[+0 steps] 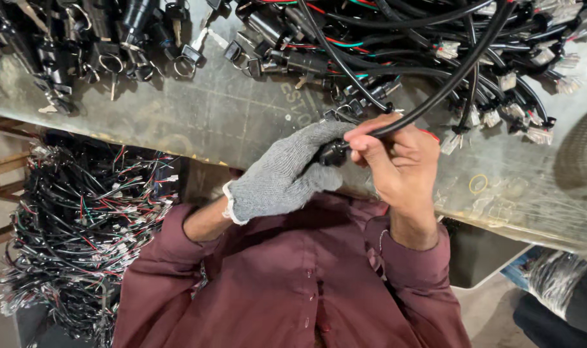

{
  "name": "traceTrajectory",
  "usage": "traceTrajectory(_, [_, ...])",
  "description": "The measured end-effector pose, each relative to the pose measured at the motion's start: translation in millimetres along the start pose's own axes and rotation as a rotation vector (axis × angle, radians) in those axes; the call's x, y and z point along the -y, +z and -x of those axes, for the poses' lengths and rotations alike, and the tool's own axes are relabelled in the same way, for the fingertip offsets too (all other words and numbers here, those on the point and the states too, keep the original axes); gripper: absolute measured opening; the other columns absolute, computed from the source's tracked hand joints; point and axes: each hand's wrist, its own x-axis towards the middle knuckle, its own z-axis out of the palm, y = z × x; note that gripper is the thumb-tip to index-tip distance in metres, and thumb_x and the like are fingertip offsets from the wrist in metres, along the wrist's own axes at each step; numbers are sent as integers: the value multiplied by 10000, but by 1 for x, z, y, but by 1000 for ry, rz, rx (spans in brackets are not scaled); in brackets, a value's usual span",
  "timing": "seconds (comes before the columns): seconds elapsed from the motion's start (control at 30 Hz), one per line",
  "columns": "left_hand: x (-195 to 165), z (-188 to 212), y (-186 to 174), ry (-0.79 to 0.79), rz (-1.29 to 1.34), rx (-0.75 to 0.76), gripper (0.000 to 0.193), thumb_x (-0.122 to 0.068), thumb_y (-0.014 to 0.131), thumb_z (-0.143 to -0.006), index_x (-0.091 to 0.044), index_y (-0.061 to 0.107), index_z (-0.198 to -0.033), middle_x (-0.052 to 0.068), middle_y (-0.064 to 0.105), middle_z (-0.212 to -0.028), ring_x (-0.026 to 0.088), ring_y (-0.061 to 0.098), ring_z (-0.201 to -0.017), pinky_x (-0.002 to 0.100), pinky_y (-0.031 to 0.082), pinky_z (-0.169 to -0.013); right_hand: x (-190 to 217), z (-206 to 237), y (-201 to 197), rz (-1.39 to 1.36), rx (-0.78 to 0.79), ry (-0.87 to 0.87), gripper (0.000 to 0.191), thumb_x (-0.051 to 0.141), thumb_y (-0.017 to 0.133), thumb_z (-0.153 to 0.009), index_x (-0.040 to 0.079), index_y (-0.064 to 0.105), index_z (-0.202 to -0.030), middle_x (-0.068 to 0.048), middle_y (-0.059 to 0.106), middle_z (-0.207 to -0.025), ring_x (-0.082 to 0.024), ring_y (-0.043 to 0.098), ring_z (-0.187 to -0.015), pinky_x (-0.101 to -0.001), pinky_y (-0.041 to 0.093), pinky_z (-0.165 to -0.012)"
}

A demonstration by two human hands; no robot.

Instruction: The person picks up black cable assemblies with colored inner wires from a workbench and uses red-handled pliers to strip insulation from the wire ends, working through the cables one at a time and setting them back on the bench.

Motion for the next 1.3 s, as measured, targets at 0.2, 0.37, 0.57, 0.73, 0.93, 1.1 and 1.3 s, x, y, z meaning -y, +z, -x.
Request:
traceTrajectory(0.2, [7, 0, 7, -97, 283, -103, 259, -160, 542, -1133, 6, 581, -1329, 75, 607, -1058, 169, 582, -944, 331, 497, -914, -8, 1, 8, 122, -68, -39, 230, 25, 733, -972, -37, 670, -1184, -24, 640, -906, -49, 548, -763, -211, 429, -684])
traceTrajectory(0.37, [8, -1, 15, -394, 866, -254, 299, -192, 515, -1143, -6, 592, -1365, 25, 600, -1033, 95, 520, -841, 277, 468, -750, -19, 7, 27, -106, -102, -384, 224, 56, 649, -1053, 43, 568, -1261, -74, 605, -1087, -122, 588, -940, -269, 508, -834])
traceTrajectory(0.57, [3, -7, 23, -182, 873, -209, 397, -143, 501, -1067, -22, 547, -1442, 44, 627, -1325, 101, 593, -1195, 271, 488, -1086, -28, 10, 32, 107, -62, -591, 165, 3, 695, -943, 20, 625, -1091, -132, 597, -1077, -255, 633, -1032, -363, 554, -942])
traceTrajectory(0.73, [5, -3, 31, -337, 954, -271, 410, -128, 486, -1060, 14, 549, -1440, 92, 608, -1285, 163, 552, -1109, 324, 460, -965, -27, 6, 26, 161, -67, -661, 208, 19, 733, -849, 31, 630, -1030, -122, 637, -993, -271, 669, -965, -348, 567, -842])
traceTrajectory(0.93, [26, 11, 35, -179, 763, -216, 386, -147, 445, -1076, 6, 557, -1413, 92, 605, -1358, 165, 571, -1235, 309, 462, -1118, -28, -2, 33, 183, -77, -767, 226, 5, 729, -716, 14, 641, -925, -98, 631, -864, -265, 640, -788, -403, 564, -806])
traceTrajectory(1.1, [37, 19, 33, -103, 233, -270, 306, -93, 514, -1074, 19, 551, -1357, 145, 597, -1371, 235, 582, -1258, 362, 476, -1125, -28, -1, 44, 208, -125, -773, 192, -5, 713, -734, 4, 631, -908, -106, 608, -859, -269, 633, -766, -393, 583, -787])
traceTrajectory(1.3, [39, 23, 25, 155, -182, -197, 446, -81, 611, -955, 24, 491, -1372, 220, 536, -1405, 405, 538, -1307, 439, 439, -1151, -38, 7, 49, 215, -162, -730, 169, 14, 667, -758, 2, 612, -917, -109, 592, -858, -275, 620, -782, -419, 580, -831])
